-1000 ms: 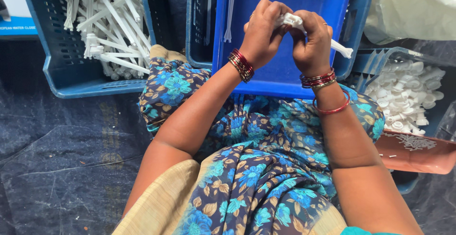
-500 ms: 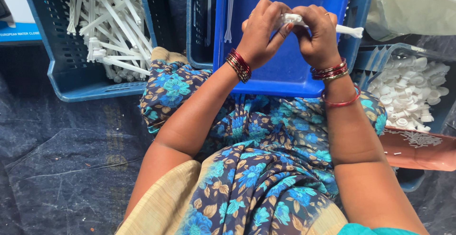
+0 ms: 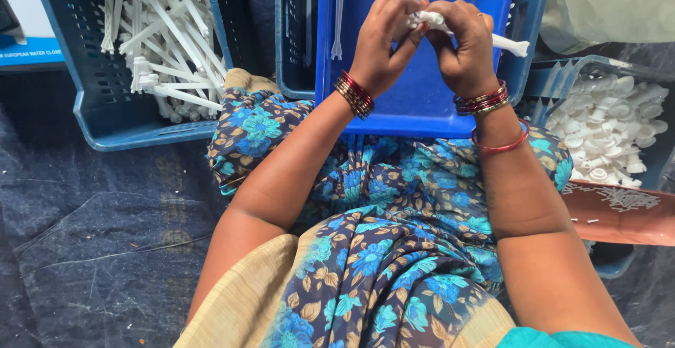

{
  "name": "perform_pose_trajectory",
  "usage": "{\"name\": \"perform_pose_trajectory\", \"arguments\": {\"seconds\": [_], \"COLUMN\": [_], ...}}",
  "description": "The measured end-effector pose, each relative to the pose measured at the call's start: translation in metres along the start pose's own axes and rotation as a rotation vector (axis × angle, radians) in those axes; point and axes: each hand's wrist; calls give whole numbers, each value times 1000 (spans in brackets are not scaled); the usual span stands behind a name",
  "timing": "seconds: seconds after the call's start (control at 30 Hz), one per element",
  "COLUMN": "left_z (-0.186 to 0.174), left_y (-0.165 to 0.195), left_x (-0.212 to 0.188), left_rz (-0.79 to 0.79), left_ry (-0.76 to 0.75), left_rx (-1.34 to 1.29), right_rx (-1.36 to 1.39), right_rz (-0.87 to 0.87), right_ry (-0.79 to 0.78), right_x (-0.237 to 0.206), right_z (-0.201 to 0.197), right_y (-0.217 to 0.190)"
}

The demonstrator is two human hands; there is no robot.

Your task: The person sits on a tarp and assembles white plastic components by hand. They pick up small white plastic pieces and attach them to longer white plastic rods, placing the finished assemblies into a blue tray.

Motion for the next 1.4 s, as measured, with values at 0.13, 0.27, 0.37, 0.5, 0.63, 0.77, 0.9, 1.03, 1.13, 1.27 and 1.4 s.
{"name": "perform_pose_trajectory", "arguments": {"seconds": [0.13,0.27,0.37,0.5,0.63,0.77,0.9,1.03,1.13,1.27,1.4], "left_z": [-4,-7,-7,-5,-4,-3,-2,-2,-2,0,0], "left_y": [-2,-3,-3,-5,-4,-4,-5,-5,-3,-1,3], "left_x": [3,6,4,3,3,2,2,2,-1,-2,-2], "left_rz": [29,26,7,13,7,10,16,17,-24,-11,-23], "left_ry": [-4,-12,-26,-12,-6,-9,-15,-21,-13,-1,1], "left_rx": [-4,3,3,-33,-58,-88,-78,-45,20,113,162], "right_rx": [159,236,153,61,50,38,5,-30,-67,-66,-76], "right_rz": [3,-32,-36,-45,-23,-26,-16,-10,-9,-5,-17], "right_ry": [-15,7,20,28,31,42,41,37,22,-1,-33], "right_x": [3,6,6,4,3,1,-1,-2,-1,-1,-1], "right_z": [-2,-3,-1,-1,0,1,2,2,-1,-4,-5], "right_y": [0,-1,-3,-5,-5,-5,-5,-6,-9,-10,-4]}}
Point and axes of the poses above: each hand's wrist, its own x-axis towards the middle knuckle, its own z-axis out of the palm, y = z × x, and after that the axes turned 13 degrees about -x, right-handed
